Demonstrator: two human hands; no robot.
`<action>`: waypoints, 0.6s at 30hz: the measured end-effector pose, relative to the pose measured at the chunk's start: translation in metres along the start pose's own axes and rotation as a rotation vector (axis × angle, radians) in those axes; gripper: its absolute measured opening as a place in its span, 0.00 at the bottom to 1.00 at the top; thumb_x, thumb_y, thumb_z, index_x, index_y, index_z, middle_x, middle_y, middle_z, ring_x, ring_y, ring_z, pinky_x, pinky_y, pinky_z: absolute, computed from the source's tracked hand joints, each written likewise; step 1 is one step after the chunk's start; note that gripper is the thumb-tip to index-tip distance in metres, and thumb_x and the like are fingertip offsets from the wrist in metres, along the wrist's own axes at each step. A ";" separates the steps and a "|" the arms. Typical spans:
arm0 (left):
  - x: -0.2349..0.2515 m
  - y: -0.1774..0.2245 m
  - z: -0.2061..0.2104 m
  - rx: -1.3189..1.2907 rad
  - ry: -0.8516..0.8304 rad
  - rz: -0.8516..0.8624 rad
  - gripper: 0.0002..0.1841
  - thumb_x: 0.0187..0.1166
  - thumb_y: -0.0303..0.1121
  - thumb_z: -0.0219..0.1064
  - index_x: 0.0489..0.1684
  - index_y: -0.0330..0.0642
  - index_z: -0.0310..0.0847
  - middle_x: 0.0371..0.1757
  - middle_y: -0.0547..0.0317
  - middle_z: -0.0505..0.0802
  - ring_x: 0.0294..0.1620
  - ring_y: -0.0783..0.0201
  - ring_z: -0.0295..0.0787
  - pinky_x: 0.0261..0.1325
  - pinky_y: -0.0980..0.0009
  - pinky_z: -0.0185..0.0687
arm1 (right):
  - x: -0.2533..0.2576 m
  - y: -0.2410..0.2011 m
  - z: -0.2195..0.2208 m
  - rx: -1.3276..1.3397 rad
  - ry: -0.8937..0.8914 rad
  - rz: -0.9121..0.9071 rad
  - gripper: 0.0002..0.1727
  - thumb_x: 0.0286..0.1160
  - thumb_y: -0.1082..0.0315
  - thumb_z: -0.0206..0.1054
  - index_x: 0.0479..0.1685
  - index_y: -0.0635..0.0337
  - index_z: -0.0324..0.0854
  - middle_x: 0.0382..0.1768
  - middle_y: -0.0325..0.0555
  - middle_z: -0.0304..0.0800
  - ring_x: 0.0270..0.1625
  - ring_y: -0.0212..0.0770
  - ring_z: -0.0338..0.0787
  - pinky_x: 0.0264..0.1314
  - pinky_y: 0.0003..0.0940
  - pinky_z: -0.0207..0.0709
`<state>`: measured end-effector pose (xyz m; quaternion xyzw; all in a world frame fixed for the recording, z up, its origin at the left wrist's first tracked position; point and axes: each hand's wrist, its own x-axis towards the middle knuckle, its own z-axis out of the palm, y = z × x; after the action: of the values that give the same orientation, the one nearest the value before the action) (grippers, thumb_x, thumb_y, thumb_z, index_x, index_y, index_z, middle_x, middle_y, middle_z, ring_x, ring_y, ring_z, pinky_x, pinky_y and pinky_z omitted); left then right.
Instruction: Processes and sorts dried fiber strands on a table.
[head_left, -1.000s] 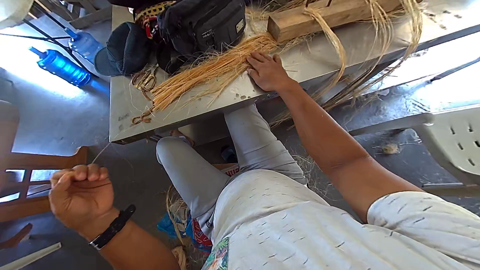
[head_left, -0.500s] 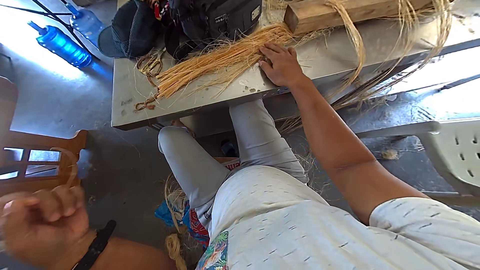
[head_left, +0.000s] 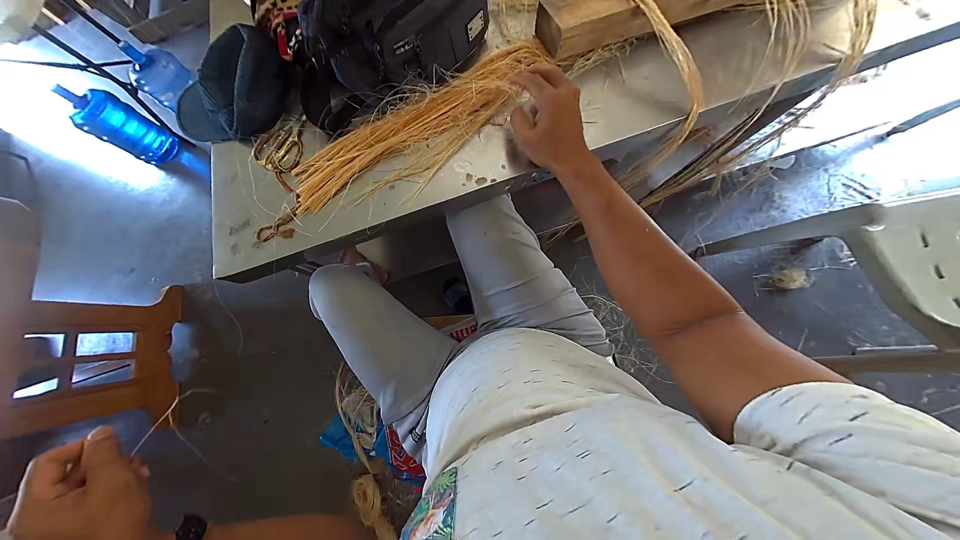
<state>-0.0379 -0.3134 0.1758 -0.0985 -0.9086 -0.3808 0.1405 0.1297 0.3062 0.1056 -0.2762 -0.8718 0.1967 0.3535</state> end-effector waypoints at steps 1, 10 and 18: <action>0.000 -0.009 -0.002 0.066 -0.012 -0.056 0.14 0.89 0.38 0.56 0.46 0.34 0.75 0.26 0.68 0.76 0.17 0.80 0.71 0.23 0.79 0.74 | 0.000 0.000 0.000 0.002 0.008 0.004 0.25 0.77 0.62 0.60 0.73 0.55 0.83 0.75 0.59 0.79 0.79 0.60 0.76 0.80 0.62 0.62; 0.007 -0.031 0.060 0.110 -0.426 -0.252 0.19 0.88 0.42 0.63 0.69 0.39 0.79 0.53 0.43 0.90 0.29 0.57 0.93 0.30 0.56 0.93 | 0.000 0.002 0.002 -0.019 0.029 0.022 0.23 0.77 0.61 0.61 0.70 0.56 0.85 0.69 0.60 0.83 0.73 0.60 0.80 0.74 0.61 0.68; 0.010 0.041 0.088 -0.221 -0.124 0.187 0.15 0.89 0.39 0.60 0.50 0.34 0.85 0.31 0.63 0.91 0.22 0.74 0.87 0.24 0.76 0.86 | -0.001 -0.001 -0.001 -0.029 0.009 0.030 0.23 0.80 0.59 0.61 0.70 0.56 0.85 0.69 0.62 0.82 0.74 0.62 0.79 0.76 0.62 0.67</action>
<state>-0.0516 -0.2208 0.1475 -0.2210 -0.8549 -0.4568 0.1073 0.1309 0.3046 0.1065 -0.2951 -0.8689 0.1878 0.3504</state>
